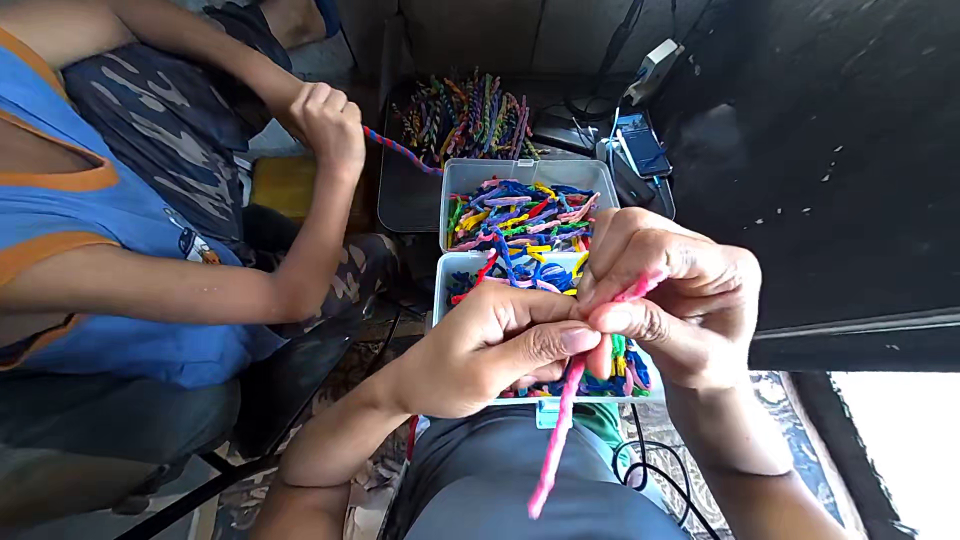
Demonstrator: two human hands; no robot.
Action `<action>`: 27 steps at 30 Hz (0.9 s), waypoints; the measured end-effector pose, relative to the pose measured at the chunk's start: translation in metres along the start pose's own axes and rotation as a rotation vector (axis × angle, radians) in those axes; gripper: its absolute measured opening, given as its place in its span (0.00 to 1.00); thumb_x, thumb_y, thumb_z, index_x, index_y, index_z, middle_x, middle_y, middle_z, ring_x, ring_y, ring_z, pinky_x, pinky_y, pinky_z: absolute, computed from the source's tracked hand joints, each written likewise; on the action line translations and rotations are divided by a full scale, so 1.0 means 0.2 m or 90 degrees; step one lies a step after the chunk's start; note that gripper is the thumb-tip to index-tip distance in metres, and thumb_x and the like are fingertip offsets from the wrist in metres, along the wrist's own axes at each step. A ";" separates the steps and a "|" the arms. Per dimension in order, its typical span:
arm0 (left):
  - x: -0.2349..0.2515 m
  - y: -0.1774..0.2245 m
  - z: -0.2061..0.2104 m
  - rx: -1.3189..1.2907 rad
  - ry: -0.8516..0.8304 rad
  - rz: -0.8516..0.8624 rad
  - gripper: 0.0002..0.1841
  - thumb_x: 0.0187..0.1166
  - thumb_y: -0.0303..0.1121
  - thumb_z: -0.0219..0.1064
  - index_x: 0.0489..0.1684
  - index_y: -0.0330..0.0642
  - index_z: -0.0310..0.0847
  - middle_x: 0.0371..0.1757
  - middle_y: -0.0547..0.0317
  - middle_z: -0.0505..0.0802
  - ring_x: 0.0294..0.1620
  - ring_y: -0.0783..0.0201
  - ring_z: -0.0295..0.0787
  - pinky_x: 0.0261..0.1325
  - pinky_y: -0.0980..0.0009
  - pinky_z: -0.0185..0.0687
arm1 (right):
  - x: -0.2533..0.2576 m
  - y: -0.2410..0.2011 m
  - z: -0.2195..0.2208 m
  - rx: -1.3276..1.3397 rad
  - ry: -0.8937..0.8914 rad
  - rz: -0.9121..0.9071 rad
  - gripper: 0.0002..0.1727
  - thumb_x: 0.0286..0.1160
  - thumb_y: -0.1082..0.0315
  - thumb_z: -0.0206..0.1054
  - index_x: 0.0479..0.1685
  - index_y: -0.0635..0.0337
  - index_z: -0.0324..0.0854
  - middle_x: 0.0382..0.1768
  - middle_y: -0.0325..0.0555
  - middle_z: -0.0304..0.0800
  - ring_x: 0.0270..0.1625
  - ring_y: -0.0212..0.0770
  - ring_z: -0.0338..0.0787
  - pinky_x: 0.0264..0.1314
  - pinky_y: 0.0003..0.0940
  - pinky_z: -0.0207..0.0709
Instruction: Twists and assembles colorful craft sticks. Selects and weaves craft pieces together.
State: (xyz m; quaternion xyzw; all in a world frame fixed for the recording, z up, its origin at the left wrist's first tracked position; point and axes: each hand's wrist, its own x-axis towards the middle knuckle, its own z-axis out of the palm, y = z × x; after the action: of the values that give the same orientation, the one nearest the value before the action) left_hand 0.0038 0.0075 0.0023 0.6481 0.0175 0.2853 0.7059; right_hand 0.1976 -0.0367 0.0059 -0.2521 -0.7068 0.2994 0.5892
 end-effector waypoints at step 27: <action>0.00 -0.05 0.10 0.550 0.190 0.149 0.15 0.90 0.30 0.55 0.37 0.29 0.85 0.27 0.59 0.86 0.29 0.80 0.78 0.39 0.86 0.75 | -0.03 -0.01 0.03 -0.015 0.114 0.074 0.10 0.75 0.69 0.71 0.28 0.52 0.76 0.28 0.27 0.75 0.30 0.16 0.76 0.31 0.09 0.72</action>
State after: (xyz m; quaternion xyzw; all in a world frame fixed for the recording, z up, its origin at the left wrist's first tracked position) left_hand 0.0152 -0.0105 -0.0030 0.8321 0.1623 0.4197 0.3242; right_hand 0.1930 -0.0438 0.0022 -0.3253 -0.6389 0.3013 0.6286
